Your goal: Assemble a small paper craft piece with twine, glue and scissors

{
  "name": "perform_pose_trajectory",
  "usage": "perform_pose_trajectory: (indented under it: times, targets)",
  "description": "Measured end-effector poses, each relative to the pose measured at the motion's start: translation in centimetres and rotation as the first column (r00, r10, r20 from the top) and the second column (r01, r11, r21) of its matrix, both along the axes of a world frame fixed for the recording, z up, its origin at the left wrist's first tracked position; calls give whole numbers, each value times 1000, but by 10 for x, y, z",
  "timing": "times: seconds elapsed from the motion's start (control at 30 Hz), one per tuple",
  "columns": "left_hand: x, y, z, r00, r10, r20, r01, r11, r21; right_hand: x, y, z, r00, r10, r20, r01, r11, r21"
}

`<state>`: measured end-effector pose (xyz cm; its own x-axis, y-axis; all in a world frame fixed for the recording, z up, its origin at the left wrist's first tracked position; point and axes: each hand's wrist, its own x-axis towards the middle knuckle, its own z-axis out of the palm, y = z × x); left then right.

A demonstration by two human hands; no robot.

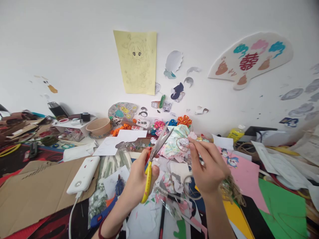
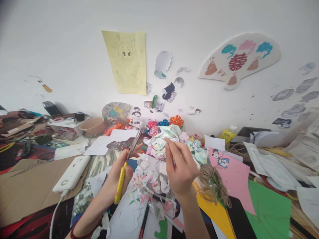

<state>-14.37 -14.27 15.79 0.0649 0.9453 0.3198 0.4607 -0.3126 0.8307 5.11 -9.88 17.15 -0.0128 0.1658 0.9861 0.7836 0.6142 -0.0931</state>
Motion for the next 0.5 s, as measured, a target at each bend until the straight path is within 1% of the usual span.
perform_pose_trajectory:
  times: [0.1,0.2,0.33,0.5]
  targets:
    - [9,0,-7,999,-29,18,28,997,68,-6,0,0,998,17,-62,-18,1000,-12]
    - [21,-1,-12,998,-8,59,2,994,109,-10,0,0,996,5,-86,-6,1000,-7]
    - [34,-1,-13,997,21,79,-30,992,120,-13,-1,-1,995,11,-94,-10,1000,9]
    - [42,1,-14,993,71,91,-82,989,121,-16,-4,1,989,96,-113,-94,995,23]
